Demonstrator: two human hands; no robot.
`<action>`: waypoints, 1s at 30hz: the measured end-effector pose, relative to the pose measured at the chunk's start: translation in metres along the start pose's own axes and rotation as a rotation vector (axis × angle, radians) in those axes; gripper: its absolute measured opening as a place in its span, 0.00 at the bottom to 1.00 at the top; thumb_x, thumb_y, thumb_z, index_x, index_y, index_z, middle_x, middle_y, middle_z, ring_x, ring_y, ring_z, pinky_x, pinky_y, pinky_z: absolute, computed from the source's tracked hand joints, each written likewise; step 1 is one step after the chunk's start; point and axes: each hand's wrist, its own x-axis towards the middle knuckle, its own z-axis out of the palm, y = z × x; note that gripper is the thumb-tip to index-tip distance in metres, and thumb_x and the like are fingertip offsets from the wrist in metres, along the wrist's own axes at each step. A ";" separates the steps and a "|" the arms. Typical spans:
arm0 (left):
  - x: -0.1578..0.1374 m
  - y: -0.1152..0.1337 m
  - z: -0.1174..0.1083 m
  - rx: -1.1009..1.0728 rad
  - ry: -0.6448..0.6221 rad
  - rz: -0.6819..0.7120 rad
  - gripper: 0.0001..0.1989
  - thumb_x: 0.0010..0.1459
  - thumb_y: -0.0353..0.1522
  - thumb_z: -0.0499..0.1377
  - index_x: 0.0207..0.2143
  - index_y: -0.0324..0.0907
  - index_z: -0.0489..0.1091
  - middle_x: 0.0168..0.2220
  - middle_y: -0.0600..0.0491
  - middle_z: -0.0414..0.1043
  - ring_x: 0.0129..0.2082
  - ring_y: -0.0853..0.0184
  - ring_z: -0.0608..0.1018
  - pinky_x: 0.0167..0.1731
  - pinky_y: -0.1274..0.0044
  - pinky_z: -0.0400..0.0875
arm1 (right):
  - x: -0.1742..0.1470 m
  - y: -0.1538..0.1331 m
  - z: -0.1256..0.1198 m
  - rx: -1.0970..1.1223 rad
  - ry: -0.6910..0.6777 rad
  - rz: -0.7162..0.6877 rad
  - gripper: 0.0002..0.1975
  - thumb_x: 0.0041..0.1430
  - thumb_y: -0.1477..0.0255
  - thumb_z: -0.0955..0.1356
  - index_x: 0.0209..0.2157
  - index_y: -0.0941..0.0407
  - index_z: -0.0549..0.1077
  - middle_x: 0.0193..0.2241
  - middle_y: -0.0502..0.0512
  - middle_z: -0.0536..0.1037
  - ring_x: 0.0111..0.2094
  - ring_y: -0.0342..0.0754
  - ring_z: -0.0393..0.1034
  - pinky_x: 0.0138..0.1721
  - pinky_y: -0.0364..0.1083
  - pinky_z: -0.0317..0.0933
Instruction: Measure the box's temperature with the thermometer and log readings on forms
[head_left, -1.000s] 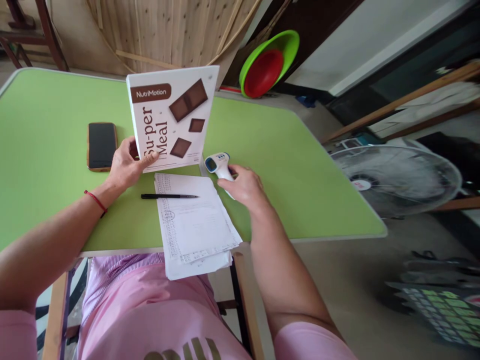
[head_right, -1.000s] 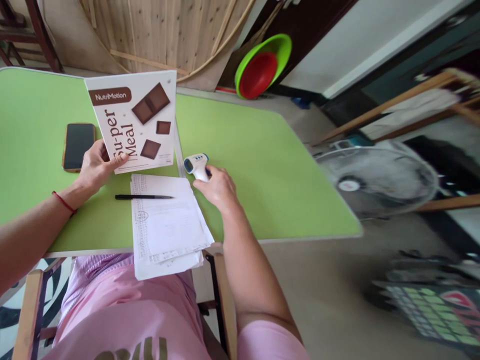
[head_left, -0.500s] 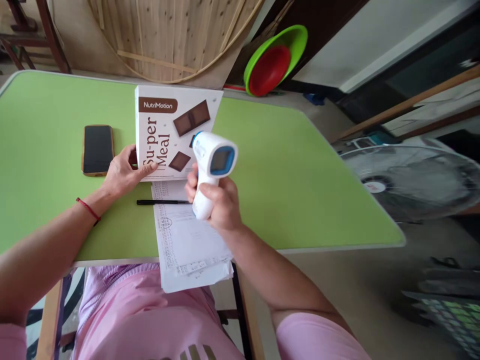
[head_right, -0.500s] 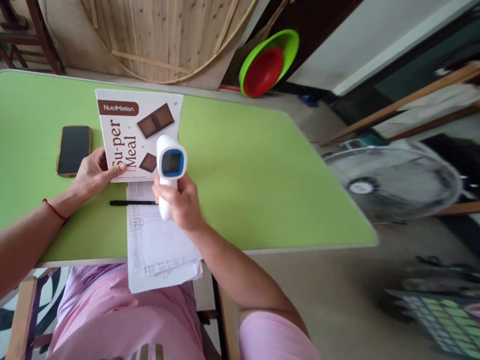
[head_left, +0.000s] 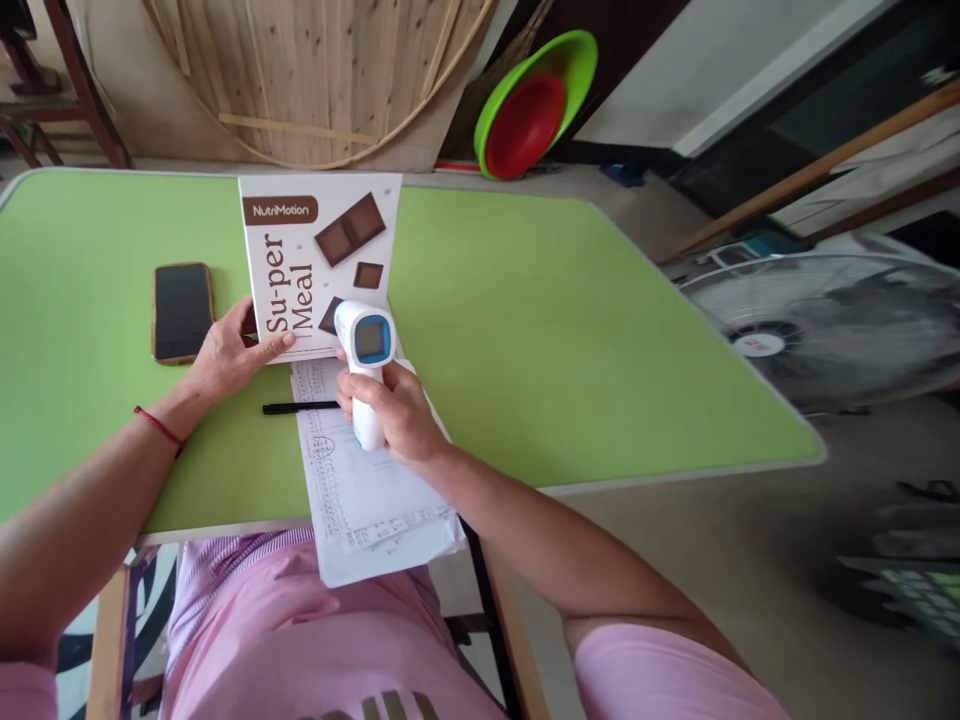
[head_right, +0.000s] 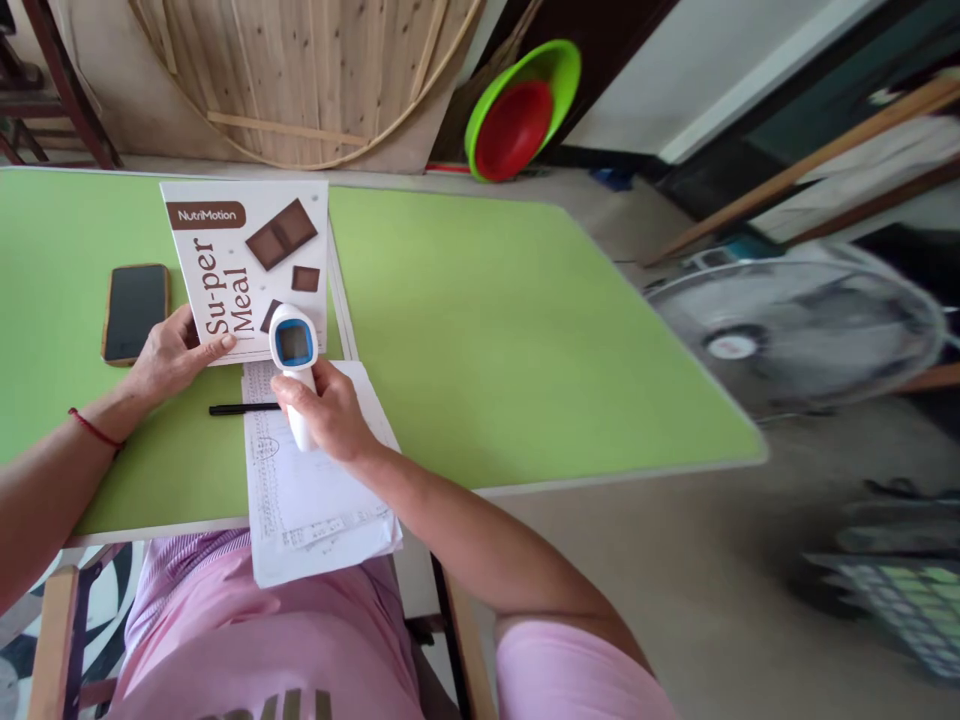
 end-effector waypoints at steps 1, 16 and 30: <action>0.000 -0.001 0.000 0.001 -0.001 0.006 0.27 0.50 0.56 0.69 0.40 0.45 0.72 0.41 0.48 0.81 0.41 0.54 0.83 0.40 0.66 0.82 | 0.001 -0.001 0.000 0.010 -0.004 0.016 0.17 0.53 0.57 0.74 0.37 0.53 0.69 0.21 0.43 0.68 0.22 0.41 0.63 0.23 0.45 0.57; 0.001 -0.002 -0.001 0.097 -0.008 0.029 0.28 0.51 0.57 0.66 0.42 0.45 0.74 0.43 0.48 0.81 0.42 0.54 0.82 0.40 0.68 0.80 | 0.006 -0.004 0.004 0.022 -0.037 0.051 0.20 0.50 0.52 0.74 0.31 0.53 0.69 0.21 0.45 0.69 0.21 0.40 0.62 0.23 0.45 0.57; 0.001 -0.004 -0.001 0.089 -0.017 0.035 0.29 0.51 0.57 0.66 0.44 0.47 0.73 0.41 0.50 0.81 0.40 0.55 0.82 0.38 0.68 0.80 | 0.006 -0.002 0.000 -0.023 -0.057 0.039 0.20 0.53 0.51 0.73 0.29 0.52 0.68 0.21 0.45 0.69 0.22 0.41 0.63 0.24 0.45 0.60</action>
